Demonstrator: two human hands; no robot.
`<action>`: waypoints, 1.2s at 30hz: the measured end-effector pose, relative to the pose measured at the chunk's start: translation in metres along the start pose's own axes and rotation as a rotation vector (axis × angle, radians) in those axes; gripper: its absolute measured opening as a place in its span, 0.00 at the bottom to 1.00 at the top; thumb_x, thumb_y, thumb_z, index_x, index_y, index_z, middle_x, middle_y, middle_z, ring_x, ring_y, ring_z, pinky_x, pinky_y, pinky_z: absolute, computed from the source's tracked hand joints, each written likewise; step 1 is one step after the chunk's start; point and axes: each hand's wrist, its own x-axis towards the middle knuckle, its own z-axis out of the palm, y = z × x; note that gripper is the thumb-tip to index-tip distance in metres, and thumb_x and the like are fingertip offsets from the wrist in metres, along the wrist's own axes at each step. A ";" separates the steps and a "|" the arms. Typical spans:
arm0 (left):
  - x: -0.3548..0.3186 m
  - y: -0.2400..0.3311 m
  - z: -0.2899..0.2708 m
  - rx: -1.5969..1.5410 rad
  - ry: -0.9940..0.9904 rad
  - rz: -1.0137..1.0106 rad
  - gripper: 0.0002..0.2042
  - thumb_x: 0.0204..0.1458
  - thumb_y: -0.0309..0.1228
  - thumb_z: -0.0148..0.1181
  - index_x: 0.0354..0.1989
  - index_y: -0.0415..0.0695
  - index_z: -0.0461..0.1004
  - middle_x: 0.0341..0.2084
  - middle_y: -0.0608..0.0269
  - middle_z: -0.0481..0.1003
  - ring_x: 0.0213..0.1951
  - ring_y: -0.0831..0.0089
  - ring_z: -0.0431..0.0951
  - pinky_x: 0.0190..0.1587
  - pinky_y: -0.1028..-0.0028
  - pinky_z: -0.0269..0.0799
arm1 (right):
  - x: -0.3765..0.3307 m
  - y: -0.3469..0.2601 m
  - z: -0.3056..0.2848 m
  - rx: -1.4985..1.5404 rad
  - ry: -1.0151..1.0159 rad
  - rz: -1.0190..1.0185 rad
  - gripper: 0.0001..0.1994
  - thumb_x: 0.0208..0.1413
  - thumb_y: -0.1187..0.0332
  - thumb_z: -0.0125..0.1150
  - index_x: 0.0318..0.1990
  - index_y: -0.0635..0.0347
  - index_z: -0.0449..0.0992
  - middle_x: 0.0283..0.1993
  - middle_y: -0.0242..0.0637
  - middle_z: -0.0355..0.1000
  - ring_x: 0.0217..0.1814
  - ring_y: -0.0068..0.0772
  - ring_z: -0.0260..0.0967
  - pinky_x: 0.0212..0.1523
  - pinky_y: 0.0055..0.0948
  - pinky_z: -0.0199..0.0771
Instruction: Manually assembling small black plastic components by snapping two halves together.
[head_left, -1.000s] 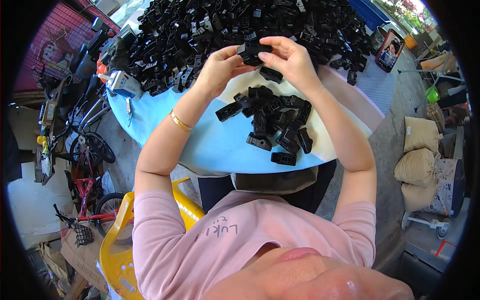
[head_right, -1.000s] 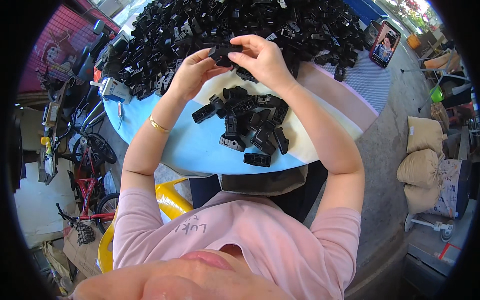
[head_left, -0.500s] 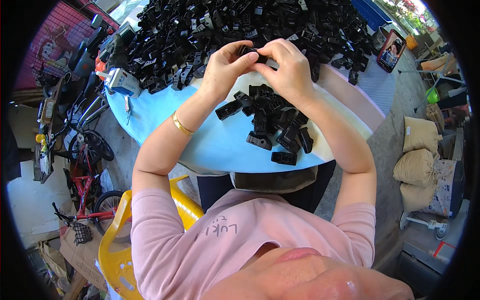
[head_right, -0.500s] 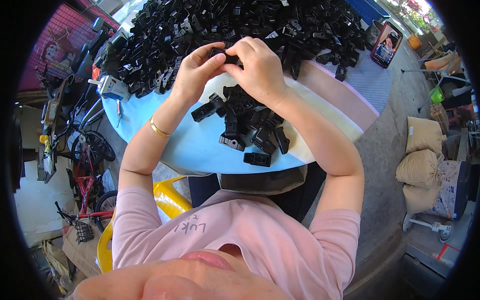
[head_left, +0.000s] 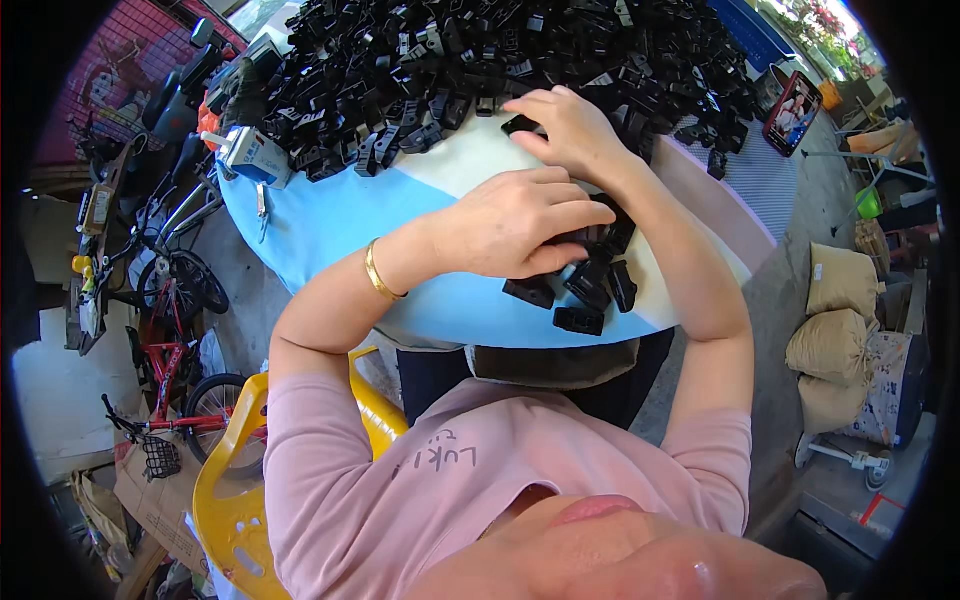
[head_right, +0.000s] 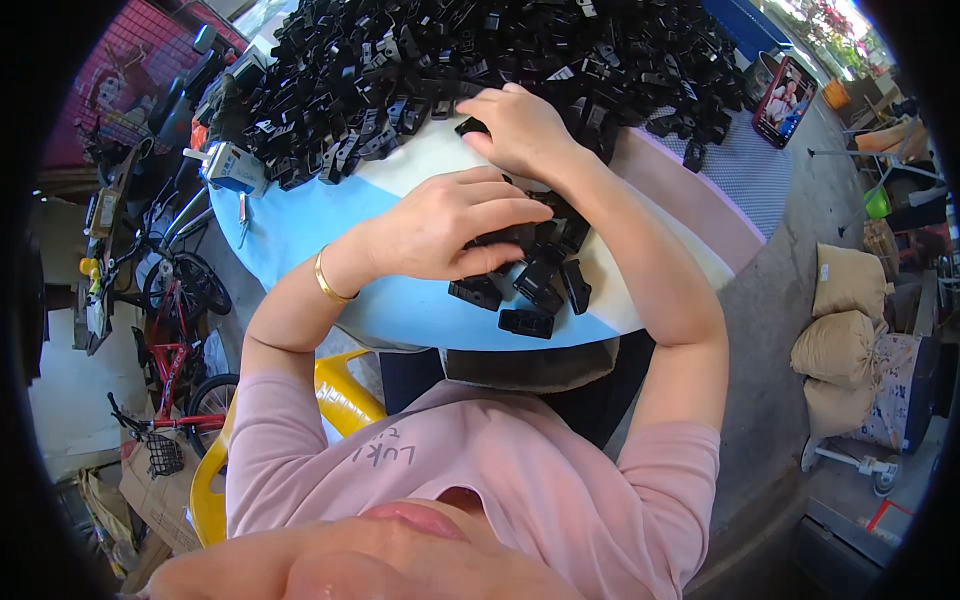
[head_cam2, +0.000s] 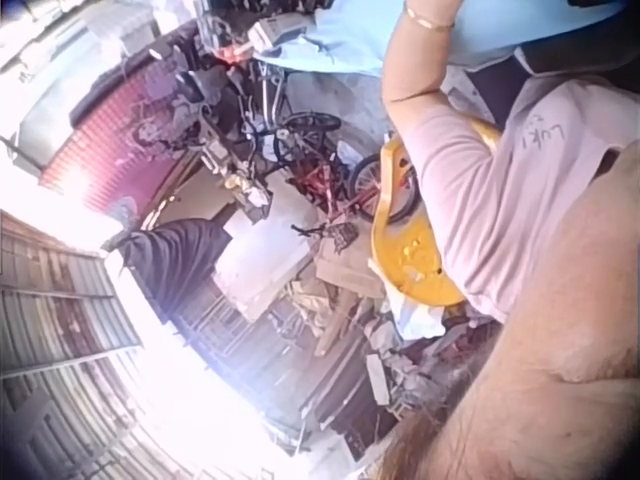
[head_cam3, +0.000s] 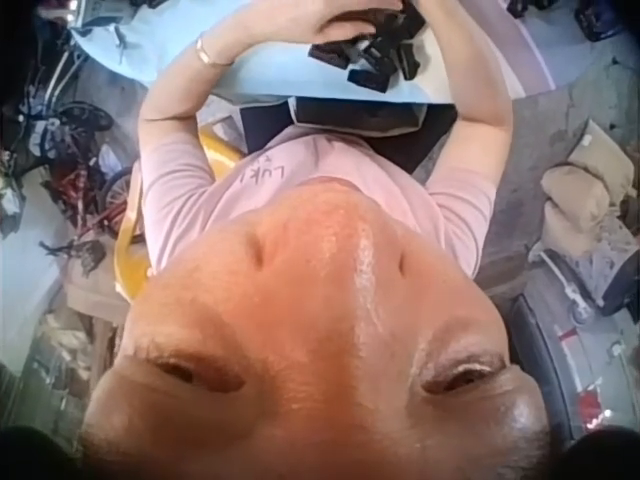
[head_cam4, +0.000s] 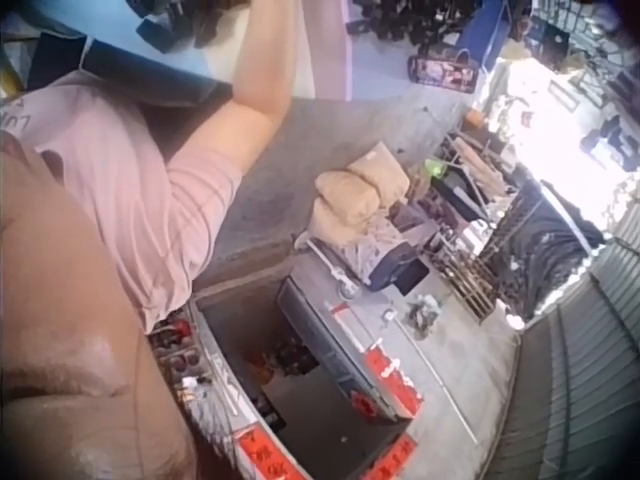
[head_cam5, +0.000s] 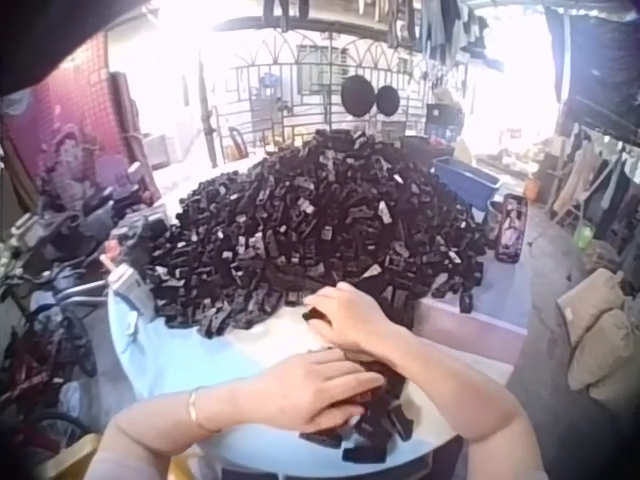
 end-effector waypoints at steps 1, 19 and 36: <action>0.002 -0.001 0.001 -0.028 0.072 0.075 0.16 0.44 0.28 0.61 0.43 0.40 0.71 0.34 0.57 0.74 0.37 0.59 0.73 0.39 0.66 0.71 | 0.000 -0.001 0.001 0.003 -0.003 -0.005 0.17 0.45 0.64 0.58 0.44 0.57 0.75 0.43 0.38 0.72 0.45 0.42 0.67 0.45 0.34 0.70; 0.009 -0.109 0.000 0.621 0.484 -0.253 0.10 0.40 0.27 0.63 0.33 0.41 0.75 0.38 0.57 0.74 0.43 0.58 0.72 0.46 0.66 0.69 | -0.022 -0.006 -0.035 0.348 0.145 0.177 0.15 0.44 0.71 0.63 0.42 0.64 0.75 0.29 0.35 0.69 0.27 0.24 0.65 0.28 0.23 0.67; -0.001 -0.063 -0.006 -0.545 0.468 -0.612 0.17 0.48 0.24 0.61 0.47 0.36 0.71 0.35 0.64 0.76 0.36 0.81 0.73 0.41 0.80 0.70 | -0.021 -0.016 -0.039 0.429 0.294 0.087 0.15 0.47 0.77 0.61 0.45 0.63 0.74 0.39 0.35 0.70 0.35 0.24 0.68 0.32 0.19 0.70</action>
